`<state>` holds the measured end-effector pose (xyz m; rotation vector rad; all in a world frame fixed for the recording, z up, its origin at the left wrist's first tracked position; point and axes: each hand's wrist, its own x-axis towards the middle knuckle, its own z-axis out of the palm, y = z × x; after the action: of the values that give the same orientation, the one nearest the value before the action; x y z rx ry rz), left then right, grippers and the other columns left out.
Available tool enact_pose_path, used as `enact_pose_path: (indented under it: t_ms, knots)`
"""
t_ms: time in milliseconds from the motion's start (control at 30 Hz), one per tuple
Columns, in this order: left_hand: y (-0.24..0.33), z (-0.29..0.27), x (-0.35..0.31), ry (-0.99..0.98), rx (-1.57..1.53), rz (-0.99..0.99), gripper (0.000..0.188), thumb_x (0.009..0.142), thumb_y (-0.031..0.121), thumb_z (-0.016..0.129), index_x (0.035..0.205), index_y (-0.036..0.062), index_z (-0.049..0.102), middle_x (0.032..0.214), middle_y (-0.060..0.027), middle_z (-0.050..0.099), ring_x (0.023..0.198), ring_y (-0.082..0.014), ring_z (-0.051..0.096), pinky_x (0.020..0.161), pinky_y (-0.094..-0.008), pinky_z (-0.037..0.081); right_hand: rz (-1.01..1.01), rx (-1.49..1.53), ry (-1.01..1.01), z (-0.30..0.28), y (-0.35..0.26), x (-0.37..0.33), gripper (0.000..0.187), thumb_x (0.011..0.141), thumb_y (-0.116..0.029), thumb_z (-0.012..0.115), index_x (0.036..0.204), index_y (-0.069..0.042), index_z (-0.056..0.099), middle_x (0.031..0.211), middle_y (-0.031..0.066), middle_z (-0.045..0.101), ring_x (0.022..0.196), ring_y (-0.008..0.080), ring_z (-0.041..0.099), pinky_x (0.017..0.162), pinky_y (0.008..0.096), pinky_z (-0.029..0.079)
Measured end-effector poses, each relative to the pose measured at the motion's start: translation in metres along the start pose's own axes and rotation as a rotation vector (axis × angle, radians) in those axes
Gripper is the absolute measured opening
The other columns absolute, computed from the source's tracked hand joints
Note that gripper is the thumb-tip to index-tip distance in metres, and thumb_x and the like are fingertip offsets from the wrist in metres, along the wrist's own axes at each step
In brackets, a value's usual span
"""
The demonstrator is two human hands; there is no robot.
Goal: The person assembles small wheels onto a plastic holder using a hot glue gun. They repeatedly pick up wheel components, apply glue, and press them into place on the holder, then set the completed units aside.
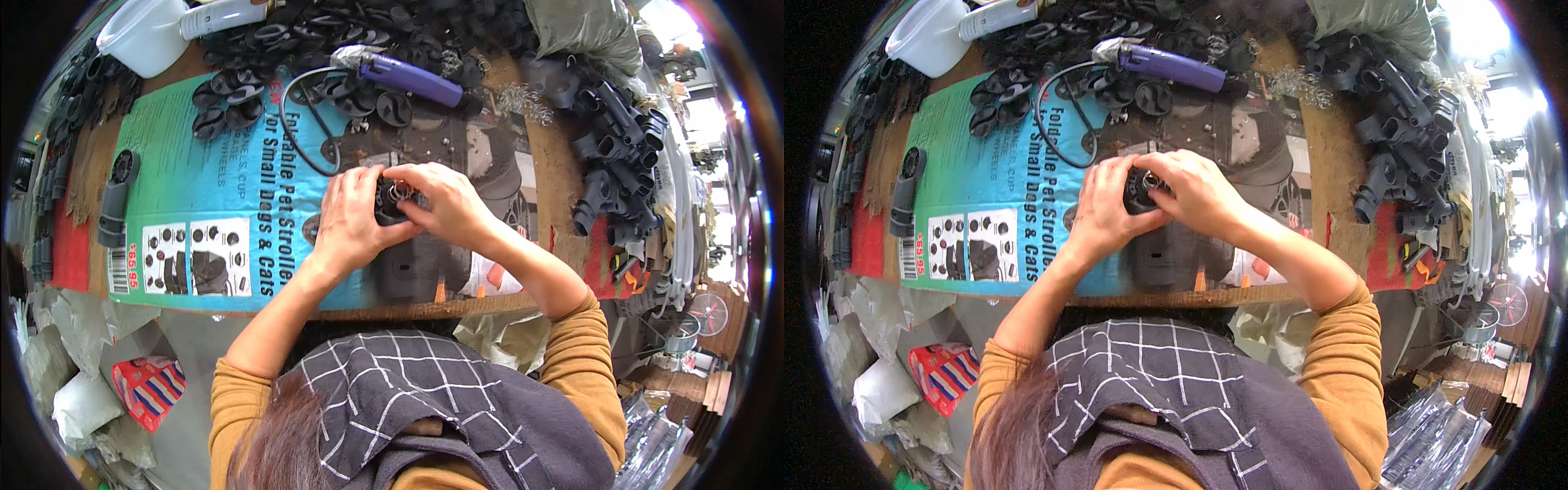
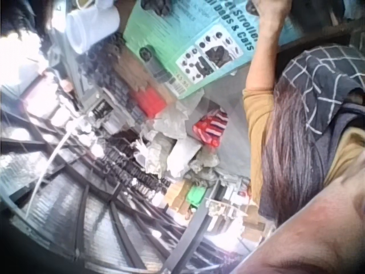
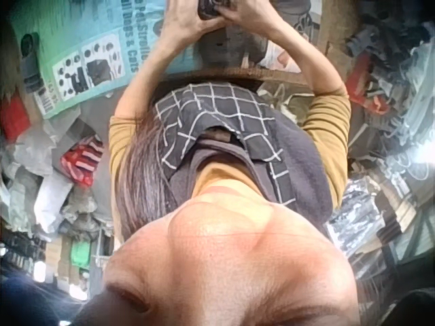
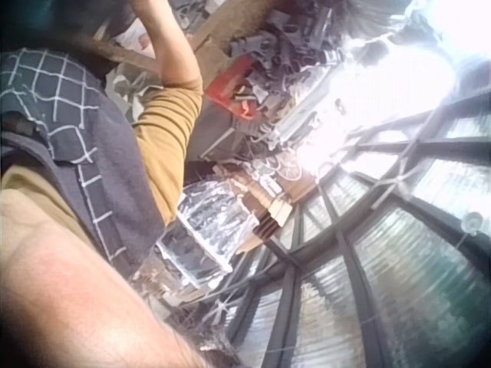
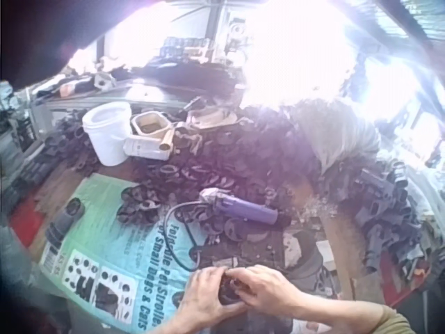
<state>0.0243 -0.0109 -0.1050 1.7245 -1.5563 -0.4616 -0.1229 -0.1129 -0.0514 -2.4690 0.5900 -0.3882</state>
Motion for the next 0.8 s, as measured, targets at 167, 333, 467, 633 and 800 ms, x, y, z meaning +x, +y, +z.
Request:
enact_pose_path:
  t_ms: [167,333,467,633,800]
  knots:
    - [0.004,0.000,0.007,-0.041,0.023,0.025,0.089,0.062,0.048,0.084,0.127,-0.0019,0.051,0.122,-0.0175,0.054,0.111,-0.0359,0.048,0.100,-0.0445,0.039,0.110,0.039,0.265,-0.046,0.032,0.020,0.022,0.080,-0.014,0.073,0.098,-0.004,0.067,0.088,0.0126,0.068,0.082,0.0281,0.067,0.074,0.0362,0.052]
    - [0.007,-0.005,0.007,-0.080,0.009,0.014,0.088,0.063,0.048,0.085,0.127,-0.0018,0.051,0.122,-0.0184,0.054,0.112,-0.0358,0.048,0.100,-0.0447,0.039,0.268,-0.195,0.481,-0.087,0.141,0.098,0.019,0.081,-0.019,0.071,0.086,-0.001,0.072,0.077,0.0127,0.071,0.071,0.0206,0.069,0.068,0.0313,0.052]
    - [0.006,-0.008,0.009,-0.124,-0.016,0.000,0.089,0.062,0.050,0.085,0.126,-0.0018,0.051,0.122,-0.0182,0.054,0.113,-0.0353,0.048,0.100,-0.0451,0.038,0.496,-0.431,0.607,-0.114,0.217,0.161,0.025,0.079,-0.029,0.072,0.086,-0.006,0.073,0.088,0.0163,0.071,0.088,0.0315,0.069,0.081,0.0407,0.052]
    - [0.006,-0.013,0.012,-0.161,-0.046,-0.024,0.090,0.061,0.051,0.085,0.127,-0.0011,0.051,0.123,-0.0166,0.053,0.114,-0.0346,0.047,0.102,-0.0450,0.037,0.626,-0.817,0.428,-0.123,0.261,0.197,0.035,0.079,-0.036,0.075,0.093,-0.004,0.071,0.104,0.0151,0.067,0.106,0.0343,0.060,0.089,0.0443,0.049]
    - [0.005,-0.011,0.011,-0.155,-0.058,-0.039,0.091,0.061,0.051,0.085,0.128,-0.0004,0.051,0.123,-0.0162,0.053,0.114,-0.0347,0.047,0.101,-0.0454,0.039,0.418,-0.753,0.623,-0.114,0.255,0.174,0.037,0.079,-0.036,0.072,0.096,-0.003,0.072,0.099,0.0158,0.067,0.100,0.0334,0.062,0.086,0.0435,0.049]
